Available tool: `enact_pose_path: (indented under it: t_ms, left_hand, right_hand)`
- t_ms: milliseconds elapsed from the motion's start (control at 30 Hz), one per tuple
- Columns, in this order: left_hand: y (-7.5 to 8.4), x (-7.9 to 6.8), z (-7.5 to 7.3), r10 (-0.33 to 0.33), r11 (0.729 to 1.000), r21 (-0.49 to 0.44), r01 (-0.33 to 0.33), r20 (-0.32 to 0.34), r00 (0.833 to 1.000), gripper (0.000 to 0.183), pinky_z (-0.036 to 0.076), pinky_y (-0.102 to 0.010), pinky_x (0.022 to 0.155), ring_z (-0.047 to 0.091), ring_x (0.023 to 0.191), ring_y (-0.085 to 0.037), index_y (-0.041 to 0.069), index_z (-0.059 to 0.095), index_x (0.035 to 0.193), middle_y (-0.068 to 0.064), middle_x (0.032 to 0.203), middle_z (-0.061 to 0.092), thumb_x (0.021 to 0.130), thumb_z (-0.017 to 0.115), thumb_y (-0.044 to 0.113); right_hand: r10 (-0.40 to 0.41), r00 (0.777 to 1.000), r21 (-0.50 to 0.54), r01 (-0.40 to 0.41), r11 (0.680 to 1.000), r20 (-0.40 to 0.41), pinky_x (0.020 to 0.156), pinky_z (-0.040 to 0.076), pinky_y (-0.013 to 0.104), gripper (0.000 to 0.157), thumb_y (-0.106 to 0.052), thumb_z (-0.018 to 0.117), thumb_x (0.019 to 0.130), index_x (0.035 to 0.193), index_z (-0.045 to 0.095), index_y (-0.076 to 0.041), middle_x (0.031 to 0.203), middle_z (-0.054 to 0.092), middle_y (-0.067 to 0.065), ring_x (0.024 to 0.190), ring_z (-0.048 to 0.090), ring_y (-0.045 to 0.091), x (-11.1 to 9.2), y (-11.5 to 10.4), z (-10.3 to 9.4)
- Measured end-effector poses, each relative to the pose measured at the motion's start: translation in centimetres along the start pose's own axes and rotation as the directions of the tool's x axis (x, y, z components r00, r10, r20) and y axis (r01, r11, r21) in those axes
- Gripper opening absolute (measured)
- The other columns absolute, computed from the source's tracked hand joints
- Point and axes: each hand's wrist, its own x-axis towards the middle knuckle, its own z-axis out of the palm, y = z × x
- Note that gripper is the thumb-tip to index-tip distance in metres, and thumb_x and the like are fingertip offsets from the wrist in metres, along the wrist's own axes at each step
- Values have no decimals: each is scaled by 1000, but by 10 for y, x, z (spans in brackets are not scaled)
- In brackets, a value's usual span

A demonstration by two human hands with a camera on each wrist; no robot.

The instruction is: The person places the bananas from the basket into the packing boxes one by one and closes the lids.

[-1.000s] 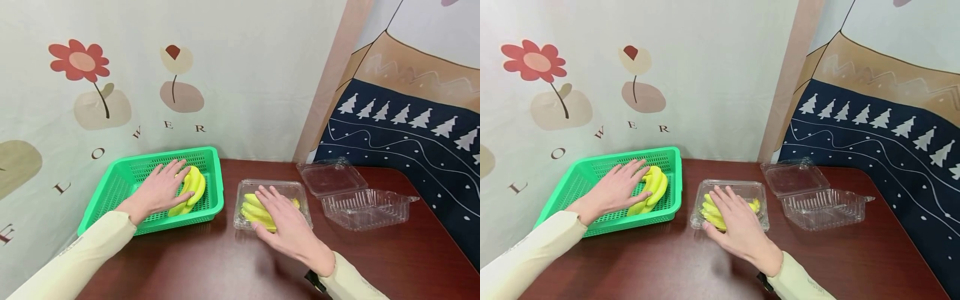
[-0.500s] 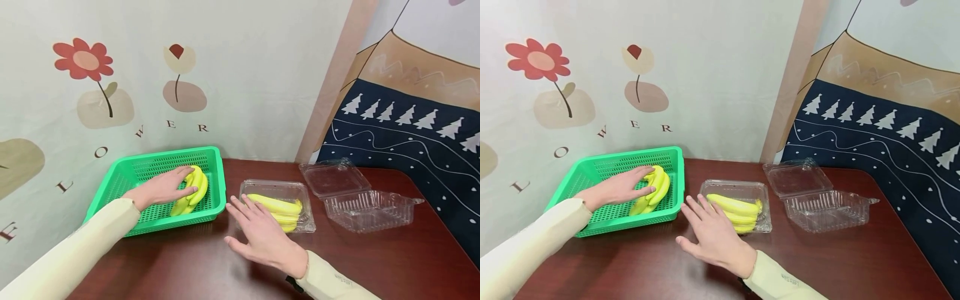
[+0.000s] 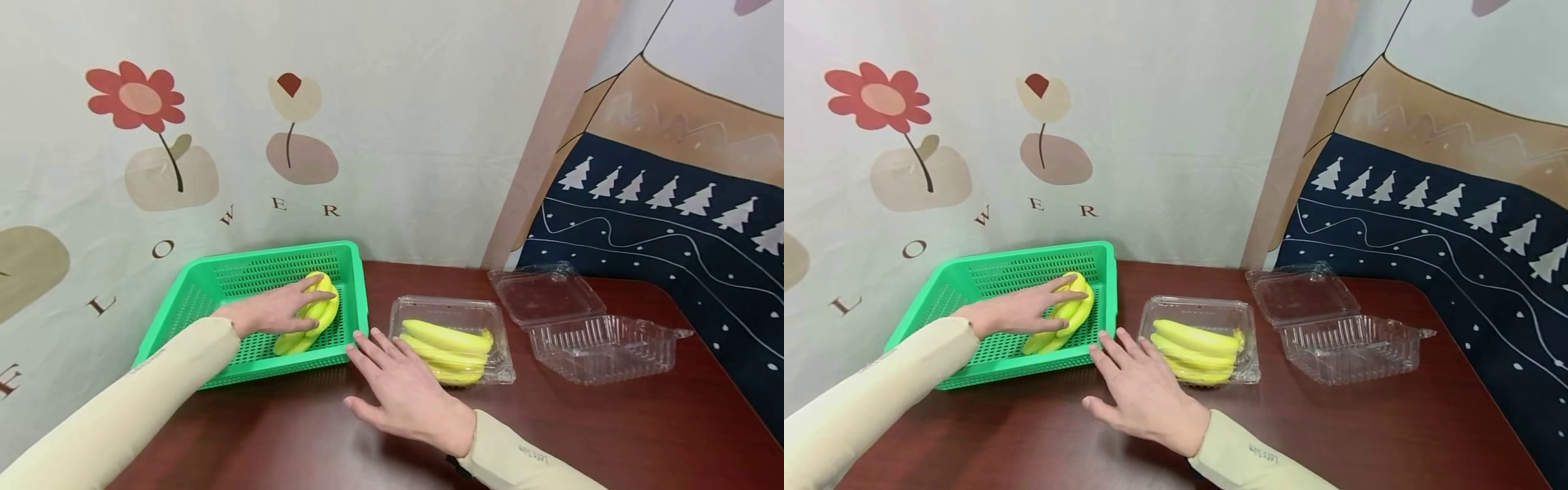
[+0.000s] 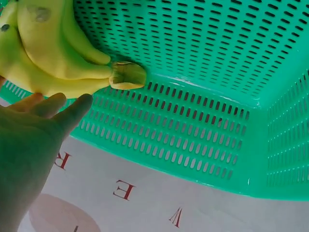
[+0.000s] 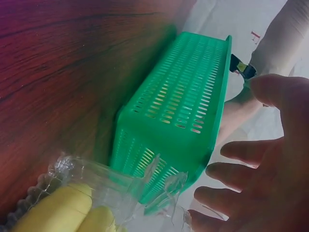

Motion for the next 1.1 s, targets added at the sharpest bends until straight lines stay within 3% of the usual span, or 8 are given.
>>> enact_pose_path:
  t_ms: [200, 367, 500, 600, 767, 900, 1100]
  left_hand:
    - [-1, -8, -7, 79, 997, 7, -79, 23, 997, 58, 37, -65, 112, 34, 147, -48, 14, 53, 152, -21, 168, 23, 95, 64, 9]
    - [-2, -20, -10, 92, 996, 2, -93, 57, 994, 73, 42, -62, 109, 39, 144, -48, 17, 45, 158, -19, 169, 24, 90, 66, -2]
    - [-7, -32, -10, 115, 993, -16, -114, 62, 991, 76, 39, -62, 112, 35, 147, -48, 14, 47, 157, -17, 167, 29, 86, 65, -9]
    - [-11, -40, -10, 107, 989, -111, -102, 44, 993, 72, 35, -64, 114, 34, 148, -46, 12, 49, 155, -16, 165, 36, 87, 65, -5]
    - [-11, -44, -12, 15, 955, -295, -28, -47, 999, 63, 39, -65, 109, 45, 140, -43, 11, 49, 155, -18, 155, 48, 96, 67, 21]
    - [-7, -35, -9, -72, 933, -360, 26, -116, 991, 67, 37, -65, 112, 43, 142, -47, 1, 43, 156, -21, 157, 46, 101, 65, 33]
    - [-3, -21, -6, -133, 920, -382, 88, -93, 987, 74, 42, -62, 109, 50, 135, -49, -6, 41, 153, -28, 153, 46, 100, 66, 38]
  right_hand:
    - [-21, 1000, -58, 20, 998, -19, 118, 35, 53, 68, -58, 53, 101, 154, 51, -16, 164, 40, 4, 150, 37, 28, 2, -3, 2]
    - [-25, 1000, -64, 24, 998, -13, 119, 34, 52, 67, -59, 52, 101, 154, 52, -16, 163, 40, 4, 151, 37, 26, 2, -5, 2]
    - [-18, 1000, -59, 18, 998, -5, 119, 34, 52, 67, -58, 52, 102, 153, 52, -16, 164, 40, 4, 151, 37, 26, 2, -6, 3]
    - [-14, 1000, -58, 14, 998, -4, 119, 34, 52, 67, -58, 52, 102, 153, 52, -16, 163, 40, 5, 150, 37, 27, 1, -6, 3]
    - [-18, 1000, -67, 17, 998, -12, 119, 34, 51, 66, -58, 53, 102, 152, 54, -15, 163, 42, 5, 150, 39, 27, 1, -7, 5]
    - [-18, 1000, -78, 17, 997, -13, 119, 34, 49, 65, -58, 53, 102, 151, 55, -15, 162, 42, 5, 149, 39, 27, 2, -7, 5]
    - [-21, 1000, -73, 19, 997, -20, 119, 35, 49, 64, -58, 53, 102, 150, 55, -16, 163, 41, 4, 149, 39, 27, 2, -8, 6]
